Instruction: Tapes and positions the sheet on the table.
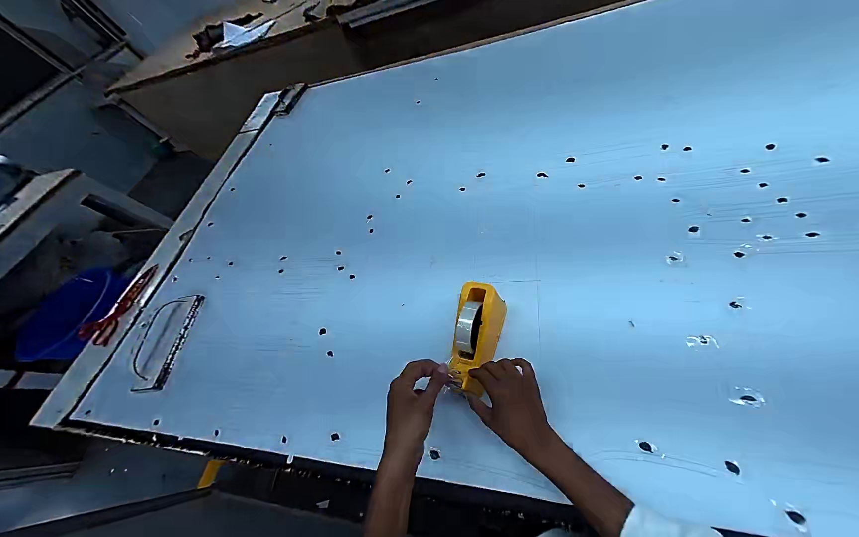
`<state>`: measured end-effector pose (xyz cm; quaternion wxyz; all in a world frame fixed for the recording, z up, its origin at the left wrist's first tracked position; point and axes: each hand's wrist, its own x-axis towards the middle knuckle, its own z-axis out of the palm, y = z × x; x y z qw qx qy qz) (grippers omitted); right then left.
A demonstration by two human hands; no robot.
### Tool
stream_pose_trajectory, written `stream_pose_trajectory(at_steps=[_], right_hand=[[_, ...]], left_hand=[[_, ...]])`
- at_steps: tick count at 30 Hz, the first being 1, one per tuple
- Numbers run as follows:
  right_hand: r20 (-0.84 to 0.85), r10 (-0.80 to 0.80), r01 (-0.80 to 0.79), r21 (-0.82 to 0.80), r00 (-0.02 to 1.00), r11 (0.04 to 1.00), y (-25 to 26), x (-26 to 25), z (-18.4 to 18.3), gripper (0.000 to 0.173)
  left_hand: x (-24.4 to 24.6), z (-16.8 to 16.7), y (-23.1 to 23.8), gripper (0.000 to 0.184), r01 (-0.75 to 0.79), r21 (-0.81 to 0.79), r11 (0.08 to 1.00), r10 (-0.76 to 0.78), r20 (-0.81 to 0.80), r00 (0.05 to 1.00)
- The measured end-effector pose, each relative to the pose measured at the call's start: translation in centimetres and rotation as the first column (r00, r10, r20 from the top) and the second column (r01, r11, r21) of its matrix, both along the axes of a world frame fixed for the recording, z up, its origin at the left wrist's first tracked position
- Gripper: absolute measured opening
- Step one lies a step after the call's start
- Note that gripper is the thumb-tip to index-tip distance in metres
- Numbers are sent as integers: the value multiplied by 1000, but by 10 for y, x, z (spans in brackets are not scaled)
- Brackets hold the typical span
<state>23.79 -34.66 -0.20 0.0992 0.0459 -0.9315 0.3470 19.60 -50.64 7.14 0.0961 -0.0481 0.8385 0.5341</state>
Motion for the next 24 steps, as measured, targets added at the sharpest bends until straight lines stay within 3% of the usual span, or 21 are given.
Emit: stream_pose_trajectory(at_steps=[4, 7, 11, 13, 16, 18, 21, 24], right_hand=[[1, -34, 34, 17, 999, 999, -1, 1, 0, 29], [2, -30, 30, 16, 1000, 999, -2, 0, -2, 30], [147, 85, -78, -51, 986, 996, 13, 0, 3, 33], [203, 98, -83, -82, 974, 993, 34, 6, 5, 34], [190, -31, 50, -94, 981, 994, 92, 26, 1, 36], [156, -199, 213, -80, 968, 974, 156, 36, -4, 36], [40, -471, 472, -22, 881, 882, 266, 54, -19, 41], [17, -623, 619, 85, 782, 780, 371, 67, -20, 58]], left_hand=[[23, -11, -14, 15, -7, -4, 1000, 7, 65, 998], [27, -34, -14, 17, -102, 147, 984, 76, 171, 982], [23, -50, -6, 20, -399, 443, 803, 133, 519, 844], [28, -49, -1, 18, -448, 401, 799, 156, 581, 799], [59, -50, 24, 17, -304, 224, 926, 149, 523, 839], [69, -54, 62, 16, -91, 223, 971, -14, 431, 902], [60, -58, 152, 9, 262, 236, 936, -319, 250, 914], [28, -62, 275, 17, 555, 157, 817, -567, 42, 822]])
